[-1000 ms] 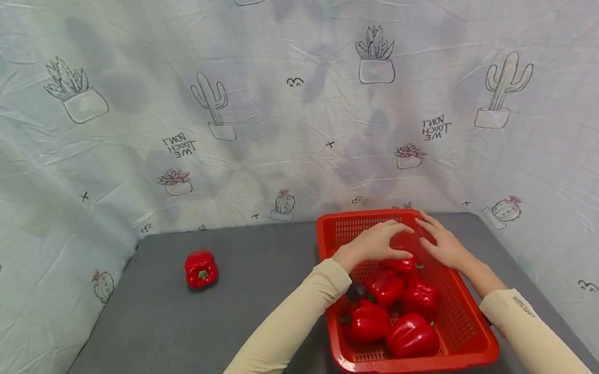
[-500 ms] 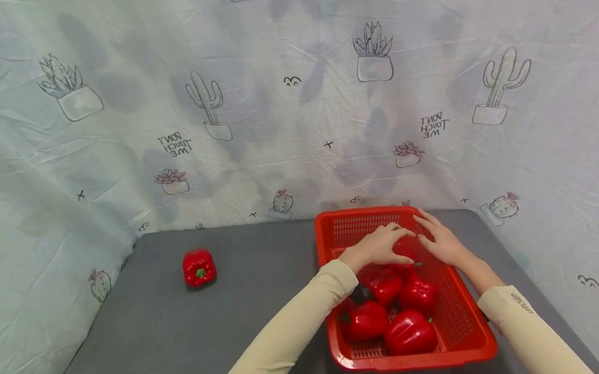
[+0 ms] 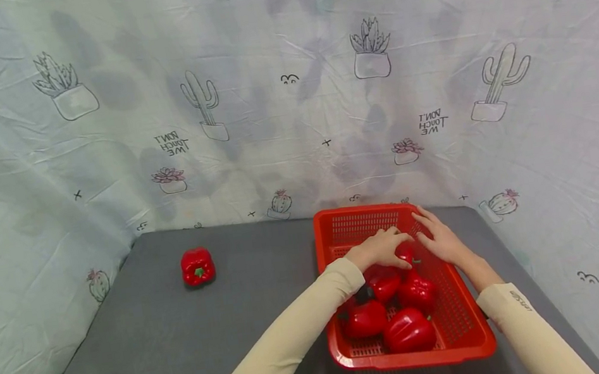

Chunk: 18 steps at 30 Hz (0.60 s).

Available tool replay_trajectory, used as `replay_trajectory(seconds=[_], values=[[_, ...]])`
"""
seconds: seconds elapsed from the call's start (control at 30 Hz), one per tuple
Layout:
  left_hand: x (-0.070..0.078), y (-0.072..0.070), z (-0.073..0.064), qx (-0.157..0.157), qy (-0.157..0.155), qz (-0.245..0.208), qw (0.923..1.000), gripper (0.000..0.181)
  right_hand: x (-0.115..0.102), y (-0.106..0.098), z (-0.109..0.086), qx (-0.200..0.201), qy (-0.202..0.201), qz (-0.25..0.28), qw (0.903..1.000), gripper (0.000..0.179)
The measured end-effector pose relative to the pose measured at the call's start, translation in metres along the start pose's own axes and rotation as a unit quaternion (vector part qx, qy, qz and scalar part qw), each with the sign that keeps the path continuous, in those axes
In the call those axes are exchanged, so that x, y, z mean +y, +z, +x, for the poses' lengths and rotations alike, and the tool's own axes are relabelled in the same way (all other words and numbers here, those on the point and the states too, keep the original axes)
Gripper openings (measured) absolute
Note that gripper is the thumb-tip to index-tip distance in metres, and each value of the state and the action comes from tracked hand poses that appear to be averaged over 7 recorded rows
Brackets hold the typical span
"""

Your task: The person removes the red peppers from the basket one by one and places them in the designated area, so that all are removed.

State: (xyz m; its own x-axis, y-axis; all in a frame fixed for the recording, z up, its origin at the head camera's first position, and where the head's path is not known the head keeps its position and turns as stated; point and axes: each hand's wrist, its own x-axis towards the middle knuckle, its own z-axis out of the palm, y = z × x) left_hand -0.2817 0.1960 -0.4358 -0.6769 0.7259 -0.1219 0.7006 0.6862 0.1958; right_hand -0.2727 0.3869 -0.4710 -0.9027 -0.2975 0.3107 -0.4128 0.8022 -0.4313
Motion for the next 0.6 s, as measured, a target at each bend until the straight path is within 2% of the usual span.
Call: replay_trajectory(seconds=[0.27,0.6], values=[[0.002,0.007,0.010,-0.016,-0.013,0.004,0.9998,0.057,0.001,-0.001,0.001,0.000,0.003,-0.002,1.0000,0.049],[0.002,0.010,0.011,-0.004,-0.006,0.008,0.9999,0.052,0.001,0.000,0.000,0.002,-0.001,-0.007,1.0000,0.049]])
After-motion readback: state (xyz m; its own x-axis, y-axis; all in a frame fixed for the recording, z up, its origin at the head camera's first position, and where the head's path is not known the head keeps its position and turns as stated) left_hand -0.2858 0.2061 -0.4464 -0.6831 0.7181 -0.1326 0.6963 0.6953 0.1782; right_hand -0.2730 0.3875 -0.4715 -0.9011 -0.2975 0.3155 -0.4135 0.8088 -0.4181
